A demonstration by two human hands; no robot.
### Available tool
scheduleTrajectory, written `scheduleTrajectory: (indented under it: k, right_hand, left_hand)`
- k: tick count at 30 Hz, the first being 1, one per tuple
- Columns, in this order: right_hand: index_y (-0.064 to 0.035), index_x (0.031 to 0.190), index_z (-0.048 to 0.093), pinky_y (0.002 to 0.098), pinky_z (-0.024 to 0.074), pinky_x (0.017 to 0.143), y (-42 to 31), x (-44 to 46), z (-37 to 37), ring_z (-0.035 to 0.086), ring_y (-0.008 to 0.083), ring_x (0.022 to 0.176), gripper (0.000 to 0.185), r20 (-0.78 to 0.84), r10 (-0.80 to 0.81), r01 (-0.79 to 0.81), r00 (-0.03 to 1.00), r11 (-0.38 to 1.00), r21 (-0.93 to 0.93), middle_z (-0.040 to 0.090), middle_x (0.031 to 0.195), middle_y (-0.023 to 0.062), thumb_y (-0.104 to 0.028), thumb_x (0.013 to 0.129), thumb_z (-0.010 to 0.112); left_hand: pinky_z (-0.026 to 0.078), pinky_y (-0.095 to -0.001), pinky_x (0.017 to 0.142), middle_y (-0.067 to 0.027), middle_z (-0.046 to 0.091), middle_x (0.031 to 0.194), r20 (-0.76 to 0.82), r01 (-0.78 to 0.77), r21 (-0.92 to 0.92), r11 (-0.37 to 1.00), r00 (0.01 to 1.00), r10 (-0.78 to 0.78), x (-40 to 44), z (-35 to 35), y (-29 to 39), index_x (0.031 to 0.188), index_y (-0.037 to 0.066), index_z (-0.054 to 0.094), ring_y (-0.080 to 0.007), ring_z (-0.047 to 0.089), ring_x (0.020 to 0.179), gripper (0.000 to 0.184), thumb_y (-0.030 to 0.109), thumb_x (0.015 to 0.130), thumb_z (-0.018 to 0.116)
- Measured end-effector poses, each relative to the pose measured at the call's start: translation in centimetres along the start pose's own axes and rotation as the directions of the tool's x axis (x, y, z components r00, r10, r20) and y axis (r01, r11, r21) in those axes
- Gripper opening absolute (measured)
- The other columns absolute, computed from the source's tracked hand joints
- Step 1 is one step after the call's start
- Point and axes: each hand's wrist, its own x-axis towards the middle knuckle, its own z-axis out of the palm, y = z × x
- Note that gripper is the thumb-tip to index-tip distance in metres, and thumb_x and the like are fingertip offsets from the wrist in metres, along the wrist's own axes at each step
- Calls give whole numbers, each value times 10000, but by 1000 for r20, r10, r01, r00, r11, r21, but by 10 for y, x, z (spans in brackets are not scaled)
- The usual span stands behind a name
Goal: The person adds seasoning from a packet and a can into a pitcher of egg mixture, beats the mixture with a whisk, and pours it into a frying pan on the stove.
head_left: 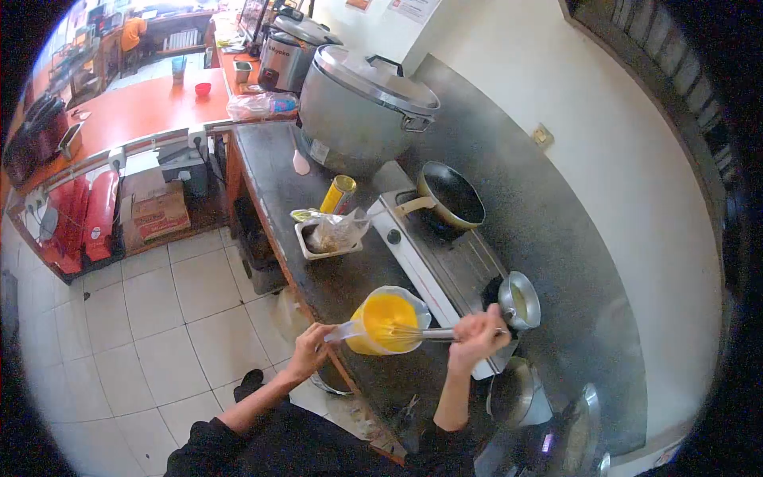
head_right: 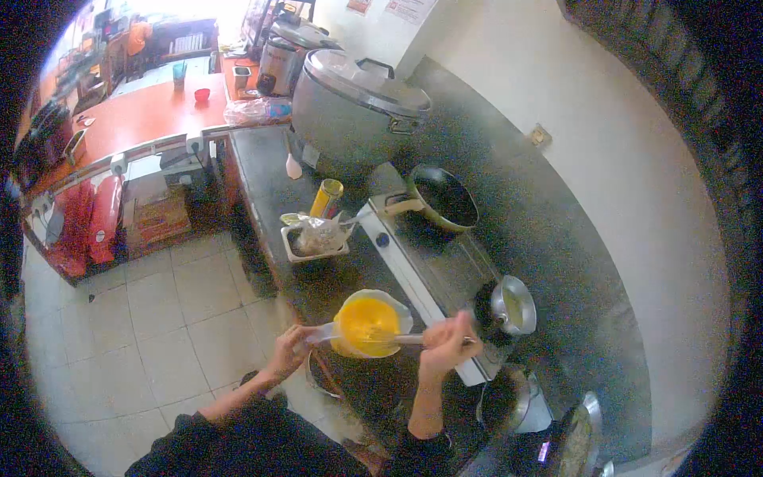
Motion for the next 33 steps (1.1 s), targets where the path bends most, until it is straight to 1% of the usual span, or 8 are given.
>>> scheduleTrajectory:
  k: [5, 12, 18, 21, 22, 27, 32, 33]
  right_hand:
    - [-132, 503, 283, 262, 230, 304, 112, -19, -50, 279, 94, 306, 469, -42, -163, 154, 986, 974, -165, 302, 406, -7, -211, 918, 487]
    - [-158, 494, 277, 250, 201, 290, -5, 1, -1, 265, 71, 306, 480, -102, -17, 17, 995, 1000, 4, 297, 398, -25, -240, 914, 494]
    - [-141, 517, 341, 253, 248, 320, 83, -31, -45, 331, 88, 354, 438, -312, 92, -84, 946, 996, 37, 381, 442, -1, -224, 913, 508]
    - [-72, 687, 506, 266, 404, 491, 86, -26, -78, 454, 119, 476, 266, -168, 80, -117, 983, 968, -223, 457, 526, 5, -227, 899, 550]
    - [-54, 773, 547, 279, 458, 592, 88, -23, -86, 510, 134, 551, 220, -134, 77, -111, 988, 958, -263, 499, 581, 11, -236, 897, 558]
    - [-80, 1292, 341, 303, 397, 909, 42, -34, -111, 445, 172, 1125, 473, 120, 140, -50, 983, 831, -554, 430, 1231, 93, -252, 900, 543]
    - [-54, 1093, 536, 291, 412, 842, 1, -36, -208, 526, 156, 1006, 299, -208, 10, -134, 978, 795, -592, 541, 1082, 53, -295, 924, 481]
    - [-50, 1047, 558, 287, 417, 824, -1, -29, -244, 532, 153, 988, 275, -238, 47, -187, 970, 772, -607, 554, 1050, 50, -284, 923, 486]
  left_hand:
    - [482, -321, 600, -115, 606, 818, -34, -14, -170, 985, 999, 8, -13, 18, -10, 918, 13, 613, -260, 608, 696, 190, 7, 735, 662]
    - [462, -295, 555, -109, 540, 785, 21, -10, -77, 997, 1000, 12, -27, 27, 14, 916, 3, 598, -226, 577, 672, 216, 49, 731, 699]
    - [475, -306, 564, -117, 538, 795, 61, -82, -9, 997, 995, 83, -22, 26, 12, 905, -6, 587, -217, 563, 663, 219, 19, 720, 702]
    - [474, -323, 532, -116, 539, 759, 44, 83, -163, 983, 996, -76, -27, 42, 3, 831, -5, 547, -232, 560, 662, 209, -31, 698, 706]
    - [506, -312, 527, -108, 544, 785, 104, -80, -115, 990, 990, 92, -14, 31, 25, 810, -1, 530, -227, 559, 674, 235, -28, 683, 726]
    - [419, -354, 566, -94, 523, 666, 123, -151, -47, 987, 980, 156, -11, 49, -2, 718, 20, 518, -251, 527, 652, 288, 7, 607, 783]
    - [410, -340, 596, -73, 502, 626, 107, -117, -74, 990, 986, 125, -31, 71, -8, 660, 18, 493, -244, 512, 632, 283, 1, 604, 770]
    - [434, -334, 688, -117, 535, 842, 251, -11, -72, 997, 968, 29, -46, 72, -53, 852, 12, 534, -237, 527, 764, 293, -13, 637, 732]
